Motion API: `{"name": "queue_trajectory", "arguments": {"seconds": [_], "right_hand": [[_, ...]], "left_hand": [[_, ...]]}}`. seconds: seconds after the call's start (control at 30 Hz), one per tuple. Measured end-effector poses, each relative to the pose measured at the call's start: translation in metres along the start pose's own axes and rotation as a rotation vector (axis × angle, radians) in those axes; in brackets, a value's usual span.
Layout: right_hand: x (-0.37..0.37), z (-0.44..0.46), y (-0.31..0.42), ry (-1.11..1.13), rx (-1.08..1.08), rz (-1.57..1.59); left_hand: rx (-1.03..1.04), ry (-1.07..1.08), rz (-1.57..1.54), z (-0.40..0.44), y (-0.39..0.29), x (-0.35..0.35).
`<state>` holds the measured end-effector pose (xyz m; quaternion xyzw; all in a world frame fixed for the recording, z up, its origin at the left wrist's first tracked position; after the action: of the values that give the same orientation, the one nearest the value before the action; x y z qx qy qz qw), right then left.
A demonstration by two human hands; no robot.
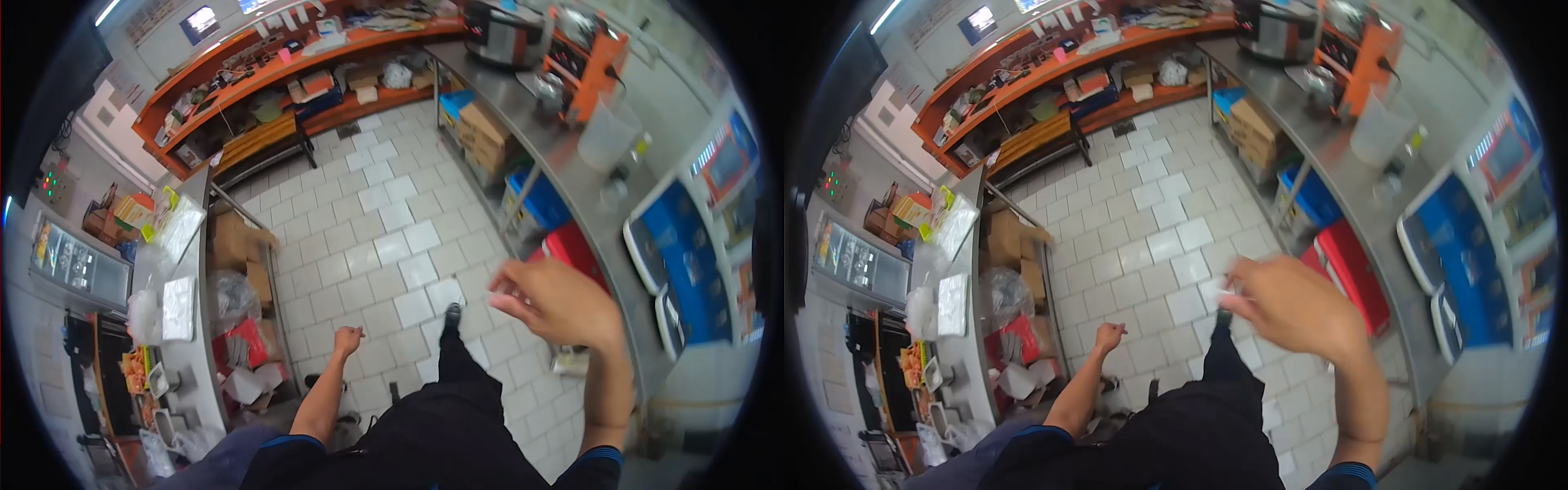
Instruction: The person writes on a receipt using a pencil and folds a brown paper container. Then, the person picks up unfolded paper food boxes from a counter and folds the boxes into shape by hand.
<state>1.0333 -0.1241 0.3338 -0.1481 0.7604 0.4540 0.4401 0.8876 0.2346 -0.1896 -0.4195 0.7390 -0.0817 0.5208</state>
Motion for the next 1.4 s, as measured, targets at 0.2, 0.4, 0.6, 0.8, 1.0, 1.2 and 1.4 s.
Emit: {"name": "queue_trajectory", "arguments": {"seconds": [0.2, 0.4, 0.6, 0.8, 1.0, 1.2, 1.4], "right_hand": [[0.08, 0.124, -0.221, 0.301, 0.235, 0.742], [0.044, 0.344, -0.199, 0.465, -0.014, 0.674], [-0.029, 0.57, -0.198, 0.508, -0.227, 0.741], [0.045, 0.731, -0.449, 0.017, 0.227, 0.786], [0.155, 0.502, -0.606, -0.081, 1.396, 0.85], [0.132, 0.568, -0.615, 0.361, 1.298, 0.53], [0.106, 0.849, -0.706, 0.483, 0.51, -0.219]], "left_hand": [[-0.03, -0.001, 0.273, 0.089, -0.011, -0.027], [-0.636, 0.389, -0.061, -0.003, 0.056, 0.074], [-0.845, 0.547, -0.206, 0.073, 0.056, 0.04], [-0.681, 0.587, -0.034, 0.286, 0.074, -0.072], [-0.305, 0.002, 0.06, 0.61, 0.046, -0.288], [-0.088, -0.218, -0.463, 0.816, -0.086, -0.492], [-0.427, -0.032, -0.725, 0.907, -0.053, -0.467]]}}
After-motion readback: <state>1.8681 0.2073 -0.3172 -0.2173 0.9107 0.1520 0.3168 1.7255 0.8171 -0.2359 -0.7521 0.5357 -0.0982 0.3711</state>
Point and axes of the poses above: each hand's wrist, its own z-axis towards the middle knuckle, its own x-axis out of the palm, y = z × x, the point moved 8 cm from there along z, towards the middle knuckle, and after that the axes turned 9 degrees about y, right-handed, at the moved point
